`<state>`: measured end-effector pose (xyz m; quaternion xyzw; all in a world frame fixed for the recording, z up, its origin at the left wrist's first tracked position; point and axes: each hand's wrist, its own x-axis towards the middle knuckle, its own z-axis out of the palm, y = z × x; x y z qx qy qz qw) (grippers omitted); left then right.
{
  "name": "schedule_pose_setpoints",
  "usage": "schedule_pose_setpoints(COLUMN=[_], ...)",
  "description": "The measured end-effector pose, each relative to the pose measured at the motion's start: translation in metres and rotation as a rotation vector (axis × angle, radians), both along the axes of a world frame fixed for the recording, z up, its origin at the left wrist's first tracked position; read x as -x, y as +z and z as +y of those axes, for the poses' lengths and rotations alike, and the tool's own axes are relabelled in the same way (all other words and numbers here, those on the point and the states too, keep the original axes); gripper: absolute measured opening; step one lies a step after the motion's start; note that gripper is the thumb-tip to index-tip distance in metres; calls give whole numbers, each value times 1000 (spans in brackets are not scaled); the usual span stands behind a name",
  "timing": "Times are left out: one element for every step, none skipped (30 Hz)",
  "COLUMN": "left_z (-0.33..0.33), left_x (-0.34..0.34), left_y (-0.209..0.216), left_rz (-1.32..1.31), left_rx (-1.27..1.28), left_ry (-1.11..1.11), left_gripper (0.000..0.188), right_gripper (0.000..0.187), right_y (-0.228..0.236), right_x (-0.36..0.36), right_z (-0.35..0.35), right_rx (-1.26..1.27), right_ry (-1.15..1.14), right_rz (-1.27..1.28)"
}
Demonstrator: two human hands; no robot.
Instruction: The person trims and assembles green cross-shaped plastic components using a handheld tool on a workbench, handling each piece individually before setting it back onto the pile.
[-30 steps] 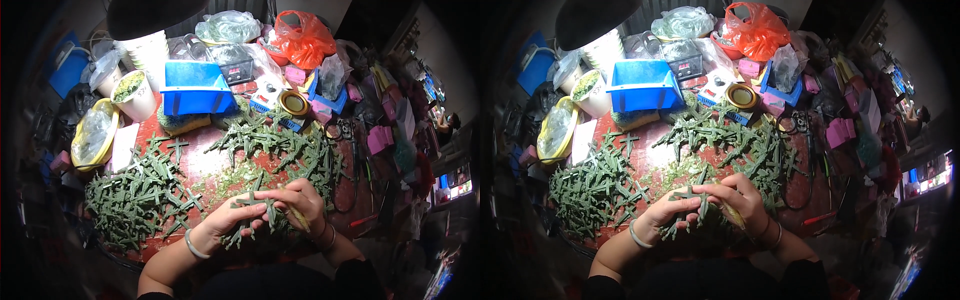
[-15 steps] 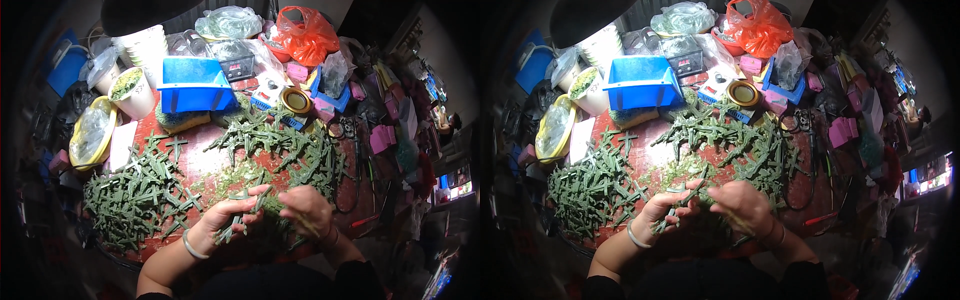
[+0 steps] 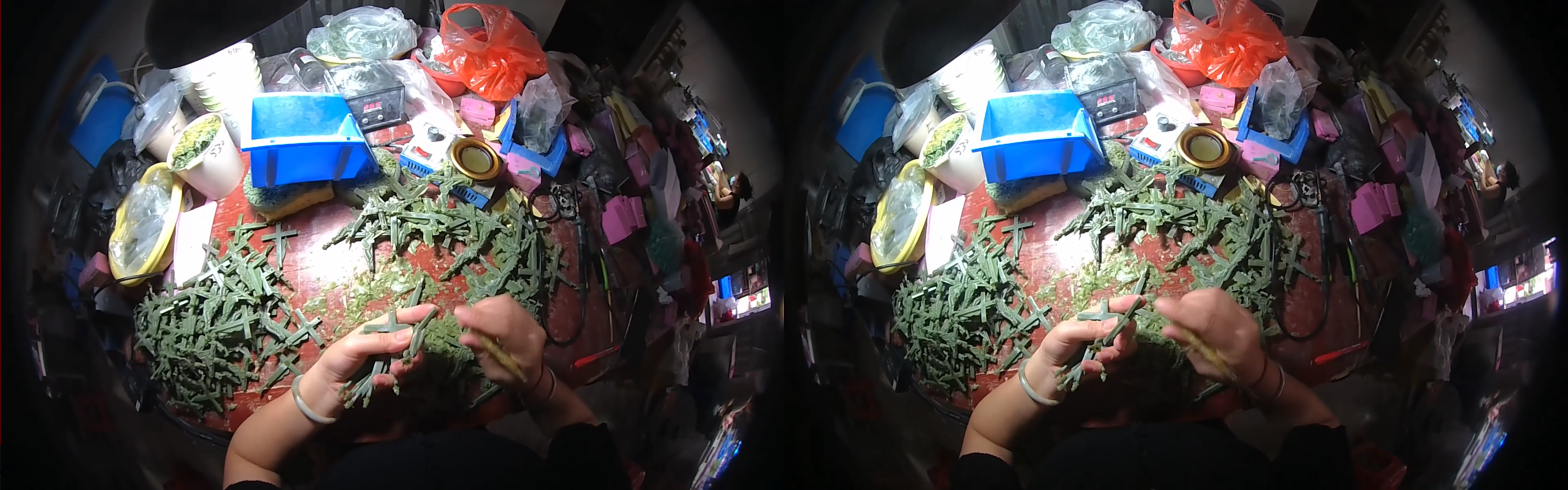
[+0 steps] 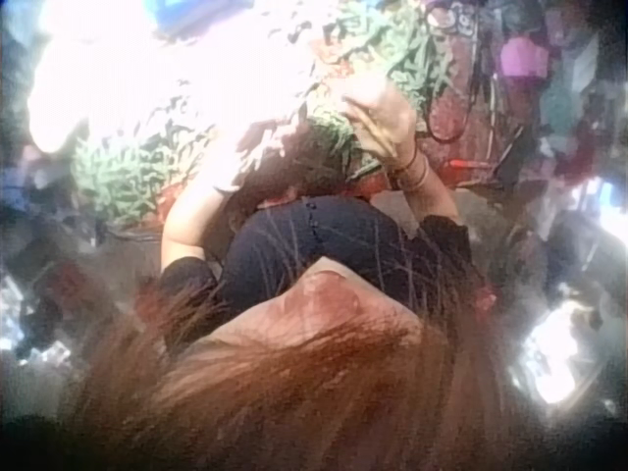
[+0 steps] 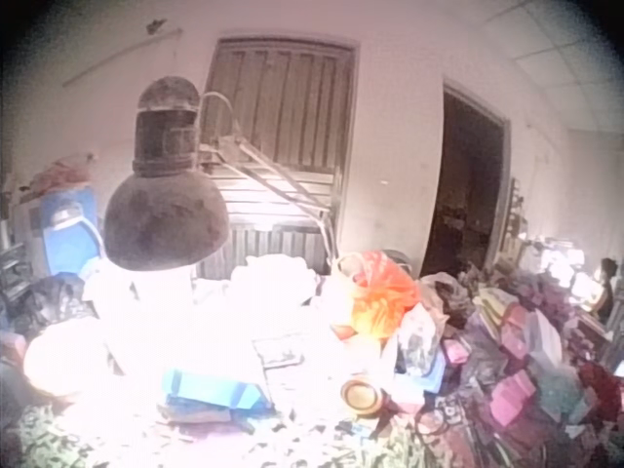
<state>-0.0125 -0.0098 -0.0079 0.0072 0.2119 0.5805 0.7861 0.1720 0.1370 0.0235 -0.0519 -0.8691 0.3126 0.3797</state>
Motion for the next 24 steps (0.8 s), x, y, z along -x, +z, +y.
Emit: schedule_pose_setpoints(left_z=[0, 1, 1, 1, 1, 0, 0, 1, 3, 5, 4, 3, 1, 2, 3, 5, 5, 5, 5, 4, 4, 3, 3, 3], left_x=[0, 1, 1, 2, 1, 0, -1, -1, 0, -1, -1, -1, 0, 0, -1, -3, -4, -4, -4, -4, -4, -3, -3, -3], left_y=[0, -1, -1, -2, -1, 0, 1, 3, 8, 13, 17, 16, 14, 12, 14, 15, 17, 17, 16, 15, 16, 16, 16, 15], left_rz=[15, 15, 16, 18, 17, 58, 99, 99, 161, 223, 253, 255, 272, 284, 282, 282, 285, 286, 281, 278, 279, 277, 275, 275], left_rx=[-5, -2, 14, 31, 30, 7, -16, -17, -33, -50, -61, -59, -82, -114, -119, -95, -69, -69, -80, -89, -89, -89, -90, -91], left_ry=[0, 1, -4, -8, -11, -6, -2, -2, -12, -22, -18, -17, -17, -20, -22, -5, 11, 10, 11, 15, 16, 15, 13, 16], left_gripper=[57, 57, 57, 57, 57, 56, 55, 55, 53, 51, 48, 48, 48, 48, 48, 48, 49, 49, 49, 49, 49, 49, 49, 49], right_gripper=[30, 33, 32, 32, 31, 31, 32, 32, 31, 30, 28, 28, 25, 24, 24, 24, 24, 24, 24, 24, 24, 23, 23, 23], right_y=[0, 0, -1, -2, -1, 0, 1, 1, 1, 2, 2, 3, 2, 4, 6, 8, 9, 9, 5, 6, 9, 10, 6, 6], right_x=[-1, -1, 0, 1, 2, 2, -1, -2, -4, -6, -5, -5, -6, -8, -9, -10, -10, -10, -9, -9, -9, -9, -10, -10], right_z=[-1, -2, -2, -1, 1, 2, 3, 3, 2, 2, 1, 0, -1, 0, 2, 2, 0, -1, 2, 2, 1, 0, 1, 1], right_rx=[4, 12, 6, 8, 12, 15, 35, 35, 86, 136, 187, 189, 281, 366, 345, 341, 343, 345, 314, 313, 343, 373, 345, 343], right_ry=[54, 108, 97, 97, 33, -32, -3, -4, 56, 116, 65, 66, 47, 22, 135, 133, 131, 128, 100, 102, 111, 120, 165, 167], right_rz=[11, 22, 16, 16, 2, -12, -1, -2, 5, 11, -29, -27, -55, -88, -32, -34, -54, -74, -69, -68, -69, -69, -37, -37])
